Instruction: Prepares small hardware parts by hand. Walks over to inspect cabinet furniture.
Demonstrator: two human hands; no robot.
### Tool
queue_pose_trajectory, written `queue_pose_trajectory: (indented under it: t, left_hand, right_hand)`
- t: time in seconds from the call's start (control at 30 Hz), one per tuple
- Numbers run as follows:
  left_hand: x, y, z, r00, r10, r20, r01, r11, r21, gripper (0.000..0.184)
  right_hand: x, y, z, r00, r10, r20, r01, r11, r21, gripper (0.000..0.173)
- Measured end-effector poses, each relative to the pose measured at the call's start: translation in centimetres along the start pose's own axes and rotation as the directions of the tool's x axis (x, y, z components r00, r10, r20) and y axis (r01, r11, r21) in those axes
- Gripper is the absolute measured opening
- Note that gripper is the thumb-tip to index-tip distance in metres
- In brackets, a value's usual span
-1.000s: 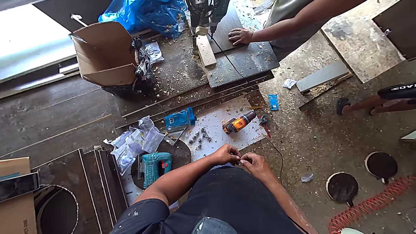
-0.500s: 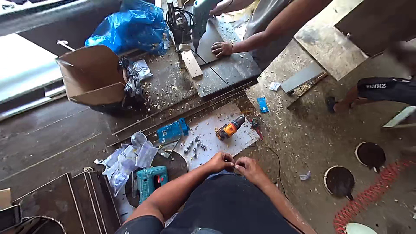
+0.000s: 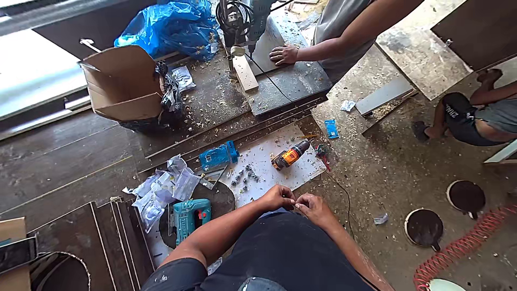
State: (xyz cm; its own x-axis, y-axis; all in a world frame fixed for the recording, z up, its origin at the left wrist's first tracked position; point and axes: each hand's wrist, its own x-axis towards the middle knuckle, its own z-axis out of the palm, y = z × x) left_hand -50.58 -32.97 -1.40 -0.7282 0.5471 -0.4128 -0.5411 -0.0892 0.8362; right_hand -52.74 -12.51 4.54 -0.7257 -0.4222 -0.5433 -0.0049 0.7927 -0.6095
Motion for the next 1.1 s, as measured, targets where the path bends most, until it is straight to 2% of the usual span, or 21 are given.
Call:
queue_pose_trajectory:
  t: [1.1]
  left_hand:
    - [0.39, 0.06, 0.05, 1.000, -0.005, 0.005, 0.005, 1.000, 0.021, 0.013]
  right_hand:
    - [0.39, 0.21, -0.41, 1.000, -0.025, 0.015, 0.026, 0.999, -0.020, 0.012]
